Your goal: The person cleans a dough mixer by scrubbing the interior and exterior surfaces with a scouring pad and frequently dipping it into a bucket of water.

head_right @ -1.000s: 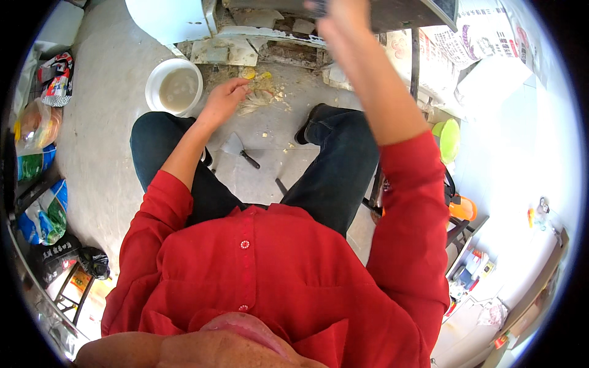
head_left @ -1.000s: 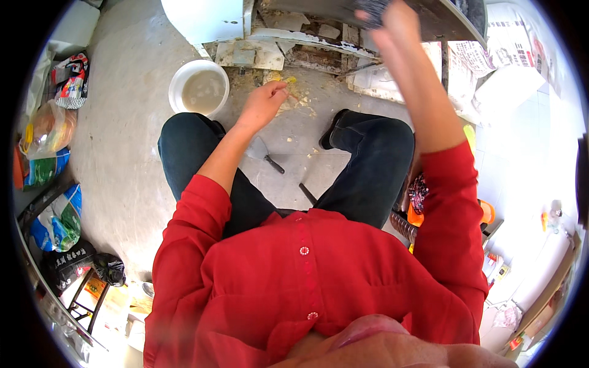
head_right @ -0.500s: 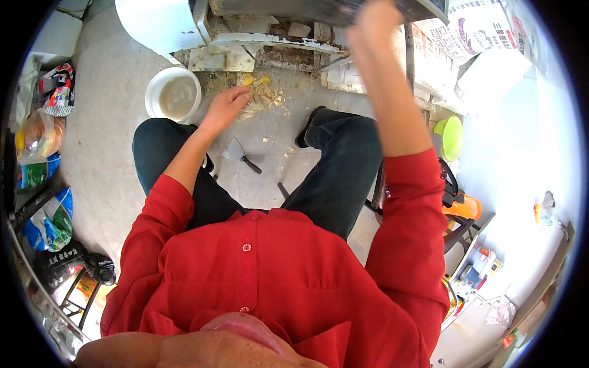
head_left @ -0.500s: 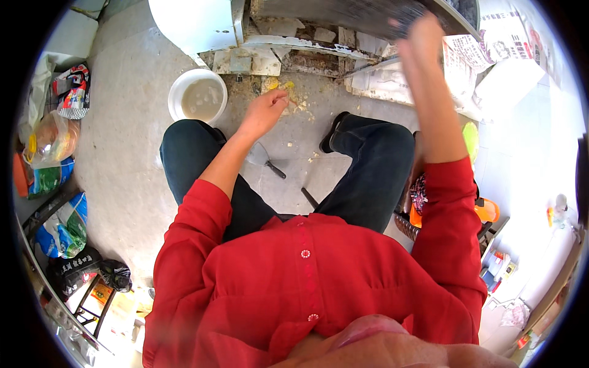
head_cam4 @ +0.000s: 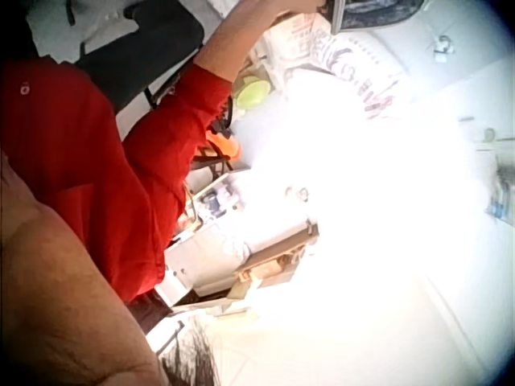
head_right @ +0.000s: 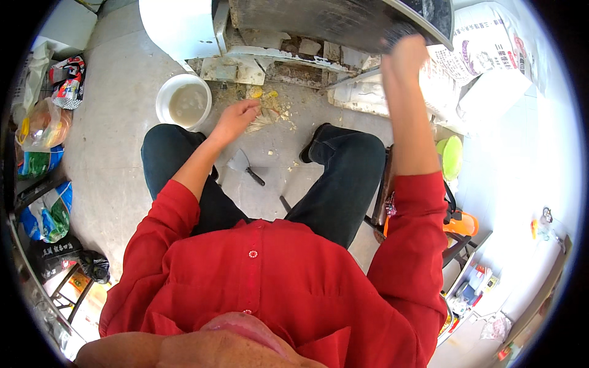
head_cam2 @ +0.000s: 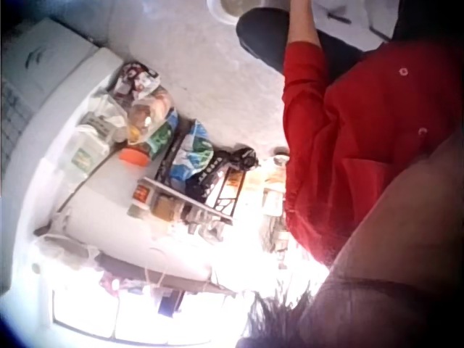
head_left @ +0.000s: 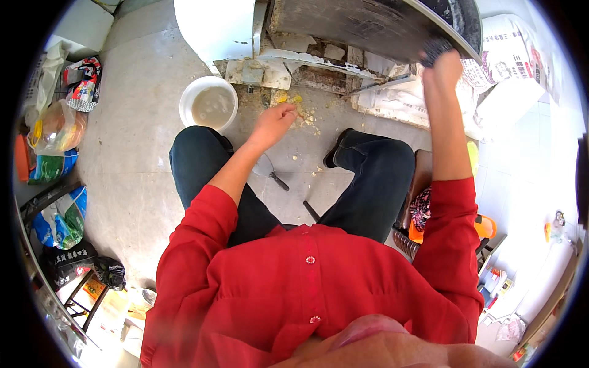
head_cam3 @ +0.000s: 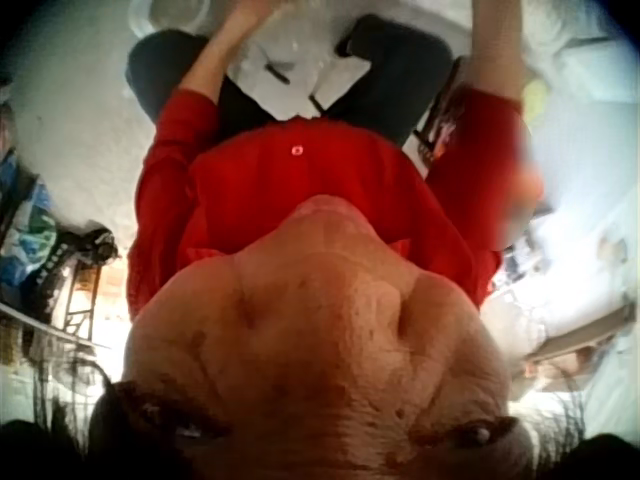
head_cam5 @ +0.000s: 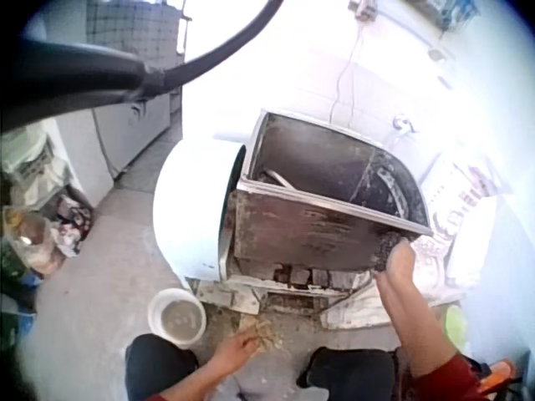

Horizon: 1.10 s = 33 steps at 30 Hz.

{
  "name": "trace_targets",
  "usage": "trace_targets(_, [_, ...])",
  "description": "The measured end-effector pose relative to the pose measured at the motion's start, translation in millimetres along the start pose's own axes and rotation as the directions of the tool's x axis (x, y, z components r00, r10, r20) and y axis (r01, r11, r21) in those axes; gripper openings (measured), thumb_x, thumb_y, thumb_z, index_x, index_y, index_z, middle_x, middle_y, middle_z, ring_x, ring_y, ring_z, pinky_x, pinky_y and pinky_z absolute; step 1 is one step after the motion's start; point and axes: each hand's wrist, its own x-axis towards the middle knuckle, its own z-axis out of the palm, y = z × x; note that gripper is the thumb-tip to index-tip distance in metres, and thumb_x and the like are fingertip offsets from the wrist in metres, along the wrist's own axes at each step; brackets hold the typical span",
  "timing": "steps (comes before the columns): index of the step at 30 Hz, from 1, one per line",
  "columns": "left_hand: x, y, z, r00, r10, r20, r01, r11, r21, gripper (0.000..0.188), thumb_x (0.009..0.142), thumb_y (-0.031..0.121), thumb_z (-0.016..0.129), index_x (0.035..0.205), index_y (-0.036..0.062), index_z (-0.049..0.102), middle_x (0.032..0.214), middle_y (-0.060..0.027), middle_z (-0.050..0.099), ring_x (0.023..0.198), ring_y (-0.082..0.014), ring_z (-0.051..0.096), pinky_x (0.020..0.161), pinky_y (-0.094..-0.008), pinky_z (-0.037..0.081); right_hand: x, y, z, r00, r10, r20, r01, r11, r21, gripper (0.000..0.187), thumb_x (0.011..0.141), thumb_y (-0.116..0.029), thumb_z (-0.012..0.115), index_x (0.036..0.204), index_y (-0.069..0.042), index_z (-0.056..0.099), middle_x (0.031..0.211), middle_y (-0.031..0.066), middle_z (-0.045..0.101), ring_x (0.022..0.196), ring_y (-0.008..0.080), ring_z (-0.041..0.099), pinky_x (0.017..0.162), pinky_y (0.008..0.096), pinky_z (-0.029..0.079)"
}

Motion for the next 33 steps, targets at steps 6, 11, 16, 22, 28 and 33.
trace_targets(6, [2, 14, 3, 1.000, 0.013, -0.010, -0.014, 0.997, -0.078, 0.036, 0.096, 0.026, 0.055, 0.123, 0.0023, 0.063, 0.101, -0.0095, 0.068, 0.087, -0.0190, 0.064, 0.082, -0.0303, 0.050, -94, 31, 150, 0.922, 0.022, 0.388, 0.010, 0.997, -0.081, 0.023, 0.097, -0.017, 0.050, 0.100, 0.003, 0.061, 0.093, 0.0092, 0.061, 0.080, 0.0174, 0.052, 0.076, 0.0343, 0.043])
trace_targets(11, [8, 47, -20, 0.998, -0.056, 0.015, 0.057, 0.893, -0.447, 0.047, 0.102, 0.035, 0.047, 0.139, 0.0065, 0.053, 0.122, -0.0094, 0.064, 0.110, -0.0178, 0.058, 0.094, -0.0343, 0.047, -110, 73, 143, 0.785, -0.192, 0.589, 0.466, 0.809, -0.359, 0.034, 0.095, -0.028, 0.054, 0.097, 0.005, 0.064, 0.076, 0.0116, 0.063, 0.078, 0.0297, 0.065, 0.077, 0.0405, 0.052])
trace_targets(16, [-5, 89, -23, 0.997, -0.068, 0.025, 0.064, 0.648, -0.759, 0.065, 0.103, 0.050, 0.040, 0.155, 0.0117, 0.029, 0.142, -0.0130, 0.051, 0.127, -0.0207, 0.049, 0.101, -0.0434, 0.043, -142, 110, 100, 0.815, 0.048, 0.578, 0.371, 0.722, -0.584, 0.044, 0.095, -0.032, 0.055, 0.124, 0.000, 0.056, 0.121, 0.0204, 0.058, 0.112, 0.0326, 0.057, 0.097, 0.0437, 0.044])
trace_targets(22, [10, 67, -8, 0.968, -0.253, 0.006, 0.063, 0.217, -0.974, 0.031, 0.100, 0.034, 0.051, 0.127, 0.0176, 0.050, 0.114, -0.0041, 0.059, 0.102, -0.0176, 0.058, 0.076, -0.0394, 0.053, -174, 113, 56, 0.481, 0.196, 0.854, 0.753, 0.406, -0.517, 0.044, 0.092, -0.029, 0.057, 0.129, -0.006, 0.056, 0.136, 0.0152, 0.054, 0.128, 0.0309, 0.050, 0.106, 0.0463, 0.036])
trace_targets(28, [4, 80, -20, 0.913, -0.365, -0.180, 0.049, 0.538, -0.841, 0.029, 0.095, 0.027, 0.061, 0.121, 0.0147, 0.058, 0.105, -0.0032, 0.061, 0.091, -0.0142, 0.058, 0.065, -0.0320, 0.051, -86, -49, 89, 0.004, -0.547, 0.837, 0.976, -0.181, -0.122, 0.032, 0.086, -0.016, 0.067, 0.117, -0.009, 0.064, 0.119, 0.0103, 0.064, 0.114, 0.0274, 0.058, 0.098, 0.0390, 0.042])
trace_targets(33, [23, 94, -12, 0.672, 0.007, -0.740, -0.290, 0.923, -0.254, 0.040, 0.092, 0.025, 0.065, 0.126, 0.0069, 0.054, 0.110, -0.0110, 0.056, 0.099, -0.0228, 0.055, 0.082, -0.0361, 0.048, 1, -93, 87, 0.103, -0.087, 0.991, 0.913, -0.387, -0.129, 0.031, 0.099, -0.035, 0.047, 0.105, -0.010, 0.063, 0.099, 0.0061, 0.063, 0.098, 0.0247, 0.059, 0.089, 0.0384, 0.040])
